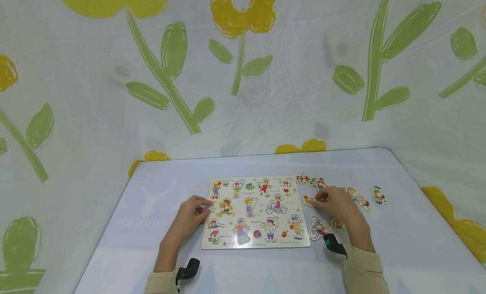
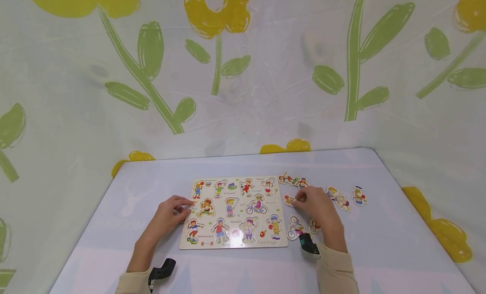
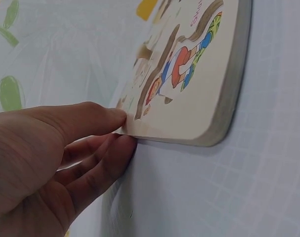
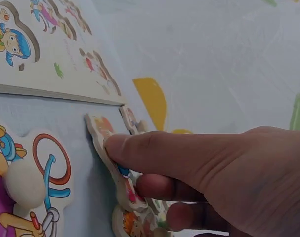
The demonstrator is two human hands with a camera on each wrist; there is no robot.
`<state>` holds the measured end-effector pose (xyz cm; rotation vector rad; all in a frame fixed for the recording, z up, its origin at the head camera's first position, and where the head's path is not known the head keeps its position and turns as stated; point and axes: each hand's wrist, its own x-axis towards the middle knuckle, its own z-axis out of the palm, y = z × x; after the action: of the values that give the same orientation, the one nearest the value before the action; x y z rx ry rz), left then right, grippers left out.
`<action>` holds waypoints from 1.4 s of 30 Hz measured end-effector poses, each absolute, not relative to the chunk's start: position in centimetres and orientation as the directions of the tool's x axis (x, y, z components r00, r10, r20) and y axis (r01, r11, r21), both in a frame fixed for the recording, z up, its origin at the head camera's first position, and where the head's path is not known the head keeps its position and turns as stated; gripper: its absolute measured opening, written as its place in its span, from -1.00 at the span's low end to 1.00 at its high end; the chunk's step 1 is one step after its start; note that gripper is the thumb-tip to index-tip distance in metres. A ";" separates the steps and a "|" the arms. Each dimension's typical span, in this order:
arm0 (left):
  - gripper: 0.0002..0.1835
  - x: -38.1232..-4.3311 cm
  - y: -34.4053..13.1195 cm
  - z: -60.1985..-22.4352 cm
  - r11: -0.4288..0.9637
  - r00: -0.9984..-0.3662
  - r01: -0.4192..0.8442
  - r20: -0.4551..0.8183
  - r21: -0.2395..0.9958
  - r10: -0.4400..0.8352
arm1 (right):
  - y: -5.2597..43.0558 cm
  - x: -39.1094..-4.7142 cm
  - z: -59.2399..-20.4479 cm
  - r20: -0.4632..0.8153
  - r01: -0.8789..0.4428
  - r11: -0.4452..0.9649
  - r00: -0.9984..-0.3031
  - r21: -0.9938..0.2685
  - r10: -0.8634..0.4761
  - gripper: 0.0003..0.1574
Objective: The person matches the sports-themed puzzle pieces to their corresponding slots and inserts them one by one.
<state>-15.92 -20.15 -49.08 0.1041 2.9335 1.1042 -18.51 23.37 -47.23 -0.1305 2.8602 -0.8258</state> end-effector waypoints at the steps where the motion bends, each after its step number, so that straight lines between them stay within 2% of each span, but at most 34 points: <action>1: -0.77 -15.9 -20.2 -49.1 0.750 -0.998 0.056 0.016 0.659 0.061 | 23.3 -18.5 -47.2 -0.128 -0.033 0.848 -0.985 -0.528 -0.118 -0.77; 9: -0.77 -16.0 -20.2 -49.2 0.739 -0.998 0.051 0.012 0.672 0.059 | 23.1 -18.9 -48.0 -0.113 -0.018 0.874 -0.990 -0.486 -0.083 -0.57; 19: -0.77 -16.0 -20.2 -49.3 0.749 -0.998 0.052 0.020 0.661 0.052 | 22.9 -19.2 -48.1 -0.075 -0.105 0.822 -0.982 -0.560 -0.176 -0.84; 27: -0.78 -16.1 -20.2 -49.3 0.741 -0.998 0.062 0.026 0.668 0.059 | 22.6 -19.1 -47.9 -0.117 -0.079 0.823 -0.978 -0.563 -0.173 -0.84; 42: -0.79 -16.0 -20.1 -49.2 0.748 -0.996 0.081 0.039 0.659 0.074 | 22.4 -19.0 -48.0 -0.118 -0.083 0.821 -0.977 -0.565 -0.180 -0.85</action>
<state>-16.04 -20.09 -49.22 0.1310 2.9467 1.1118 -19.02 22.43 -47.96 -0.2063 2.8374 -0.8700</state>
